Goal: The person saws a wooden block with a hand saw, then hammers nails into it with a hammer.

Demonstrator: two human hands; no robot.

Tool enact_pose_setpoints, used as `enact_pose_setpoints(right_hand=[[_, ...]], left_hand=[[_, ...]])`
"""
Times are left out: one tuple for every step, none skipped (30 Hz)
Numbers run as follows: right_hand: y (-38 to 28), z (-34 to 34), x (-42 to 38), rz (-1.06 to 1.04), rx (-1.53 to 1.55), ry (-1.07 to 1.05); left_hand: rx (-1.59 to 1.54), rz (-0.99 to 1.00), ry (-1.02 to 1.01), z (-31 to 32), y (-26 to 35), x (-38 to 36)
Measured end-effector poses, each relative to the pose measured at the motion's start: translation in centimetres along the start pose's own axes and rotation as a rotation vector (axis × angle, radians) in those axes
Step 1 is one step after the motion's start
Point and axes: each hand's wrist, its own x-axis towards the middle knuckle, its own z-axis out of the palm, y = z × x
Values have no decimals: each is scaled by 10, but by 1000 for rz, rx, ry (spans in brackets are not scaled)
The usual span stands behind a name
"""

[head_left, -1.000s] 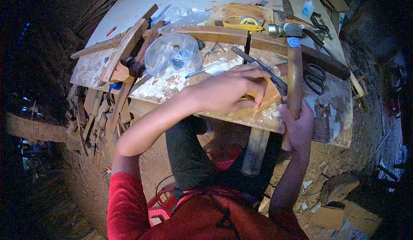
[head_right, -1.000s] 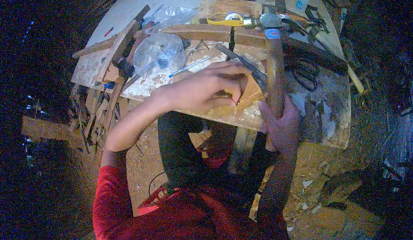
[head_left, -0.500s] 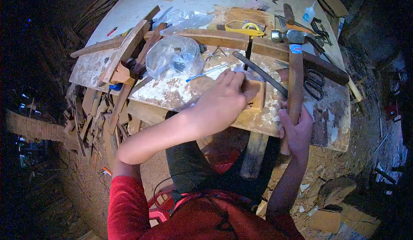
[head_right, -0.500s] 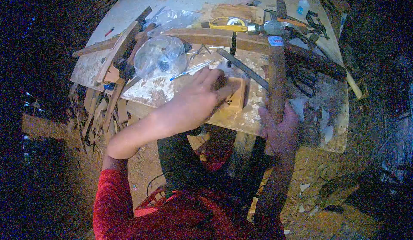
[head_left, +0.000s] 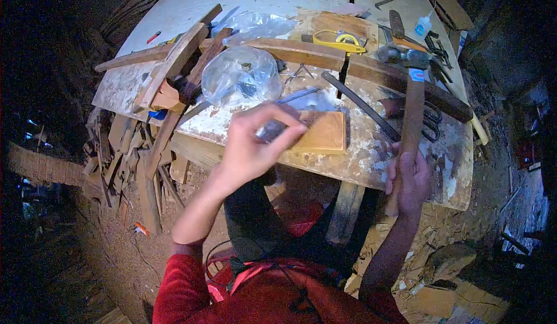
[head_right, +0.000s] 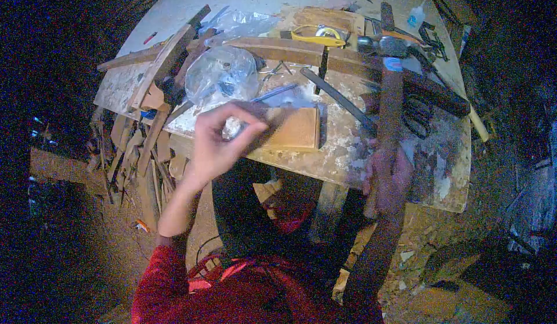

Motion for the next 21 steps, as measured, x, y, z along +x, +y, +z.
enact_pose_setpoints(right_hand=[[-1, 0, 0, -25, 12, -5], [-1, 1, 1, -25, 29, 8], [-1, 1, 0, -24, 47, 20], [-1, 2, 0, -23, 65, 33], [-1, 2, 1, -23, 75, 40], [0, 1, 2, -24, 86, 49], [0, 1, 2, -26, 98, 60], [-2, 2, 2, -20, 93, 77], [-3, 3, 1, -15, 88, 93], [-5, 4, 1, -9, 84, 108], [-4, 3, 2, -23, 84, 95], [-2, 0, 4, -37, 83, 81], [-1, -2, 5, -50, 81, 69], [-1, -2, 4, -43, 90, 82], [-2, 0, 3, -35, 98, 94], [-2, 1, 3, -27, 107, 105], [-2, 1, 3, -32, 94, 106], [-2, 1, 3, -37, 80, 107], [-2, 0, 3, -42, 67, 107], [-1, -1, 4, -47, 73, 97], [1, -2, 4, -51, 81, 86]], left_hand=[[-92, -162, 70, -1, -3, -7], [-215, -165, 187, 1, -6, -10], [-302, -191, 219, 2, -9, -13], [-390, -215, 251, 2, -12, -16], [-479, -239, 282, 2, -16, -20], [-527, -250, 270, 3, -20, -24], [-496, -276, 246, 3, -22, -28], [-465, -302, 220, 3, -23, -32], [-433, -327, 194, 3, -24, -34], [-429, -334, 195, 3, -25, -34], [-425, -341, 195, 4, -25, -34], [-421, -349, 197, 4, -25, -33], [-367, -318, 203, 5, -25, -32], [-313, -288, 208, 6, -25, -31], [-258, -259, 214, 7, -25, -31], [-237, -249, 209, 8, -24, -29], [-215, -241, 204, 9, -22, -28], [-193, -233, 199, 10, -22, -27], [-168, -222, 211, 11, -22, -26], [-143, -210, 222, 12, -23, -25], [-119, -199, 233, 13, -24, -24]])
